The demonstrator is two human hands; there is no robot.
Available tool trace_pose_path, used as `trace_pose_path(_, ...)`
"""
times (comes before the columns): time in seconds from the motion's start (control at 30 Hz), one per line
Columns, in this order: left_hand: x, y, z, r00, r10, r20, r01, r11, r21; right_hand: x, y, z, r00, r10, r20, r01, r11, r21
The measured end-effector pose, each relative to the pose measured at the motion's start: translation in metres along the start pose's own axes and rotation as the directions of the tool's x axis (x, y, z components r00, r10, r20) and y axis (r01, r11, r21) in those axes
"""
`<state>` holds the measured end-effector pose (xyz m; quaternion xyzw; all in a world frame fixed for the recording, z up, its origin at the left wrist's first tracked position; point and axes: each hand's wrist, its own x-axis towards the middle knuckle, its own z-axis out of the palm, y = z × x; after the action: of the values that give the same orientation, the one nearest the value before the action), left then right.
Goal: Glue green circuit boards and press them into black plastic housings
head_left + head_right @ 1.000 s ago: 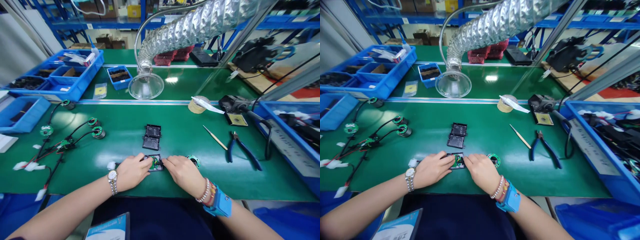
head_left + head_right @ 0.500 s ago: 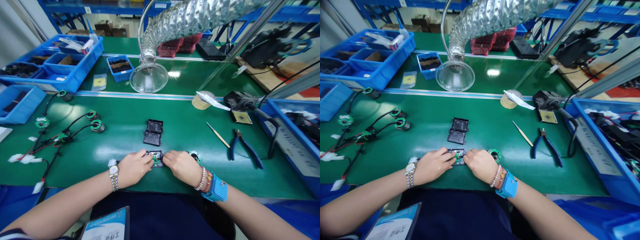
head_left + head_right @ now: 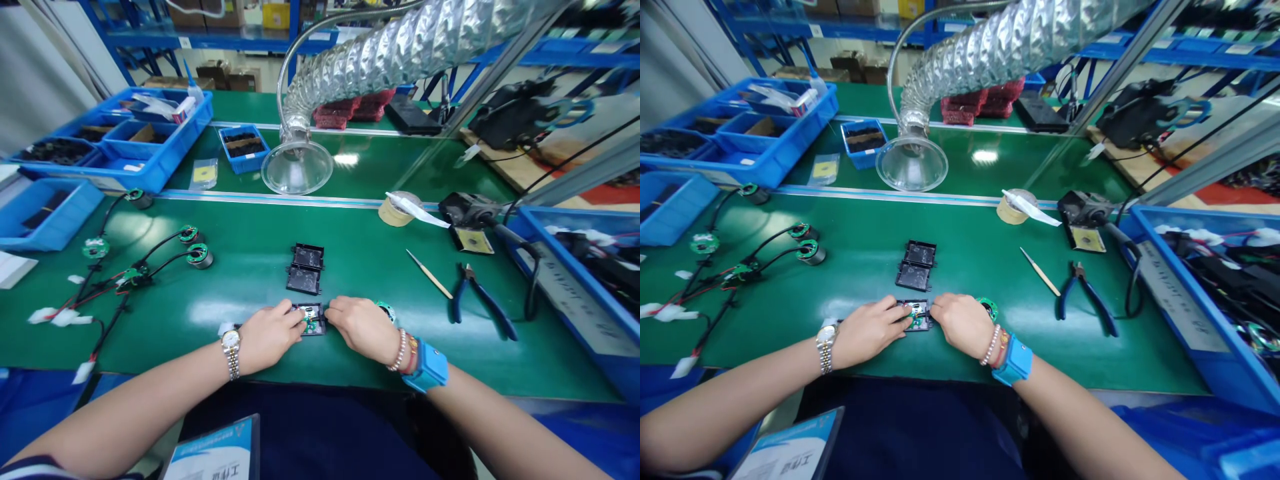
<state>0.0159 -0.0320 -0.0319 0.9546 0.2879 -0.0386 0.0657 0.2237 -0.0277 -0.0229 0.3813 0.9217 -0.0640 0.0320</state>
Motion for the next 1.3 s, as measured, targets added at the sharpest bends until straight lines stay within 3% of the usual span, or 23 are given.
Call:
trace_pose_path(0.3,0.001,0.001,-0.005,1.0,0.001,0.009,-0.001,1.0,0.013,-0.001,0.0,0.006,0.998,-0.046,-0.033,0.045,0.999,-0.029)
trace_pose_path(0.5,-0.001,0.004,-0.002,1.0,-0.029,-0.011,0.03,0.999,0.016,-0.007,-0.008,0.005,0.973,0.008,-0.23,-0.006,1.0,0.01)
trace_pose_path(0.73,-0.005,0.003,-0.009,0.997,-0.072,-0.015,0.07,0.992,-0.104,-0.002,-0.021,0.015,0.962,-0.04,-0.271,0.053,0.998,0.041)
trace_pose_path(0.87,-0.024,-0.005,-0.01,0.968,-0.219,-0.121,0.158,0.91,-0.384,-0.001,-0.022,0.022,0.941,-0.065,-0.333,0.089,0.994,0.06)
trace_pose_path(0.97,-0.032,-0.009,-0.005,0.907,-0.414,-0.073,0.312,0.78,-0.543,-0.001,-0.023,0.027,0.923,-0.053,-0.381,0.097,0.991,0.097)
trace_pose_path(1.03,-0.032,-0.011,-0.001,0.884,-0.466,-0.021,0.371,0.73,-0.574,-0.001,-0.024,0.028,0.917,-0.042,-0.397,0.098,0.988,0.122)
trace_pose_path(1.2,-0.026,-0.014,-0.004,0.912,-0.409,-0.015,0.345,0.788,-0.51,0.0,-0.025,0.029,0.927,-0.022,-0.375,0.087,0.984,0.158)
trace_pose_path(1.3,-0.024,-0.014,-0.006,0.929,-0.362,-0.073,0.296,0.848,-0.44,0.001,-0.025,0.029,0.935,-0.012,-0.354,0.078,0.982,0.173)
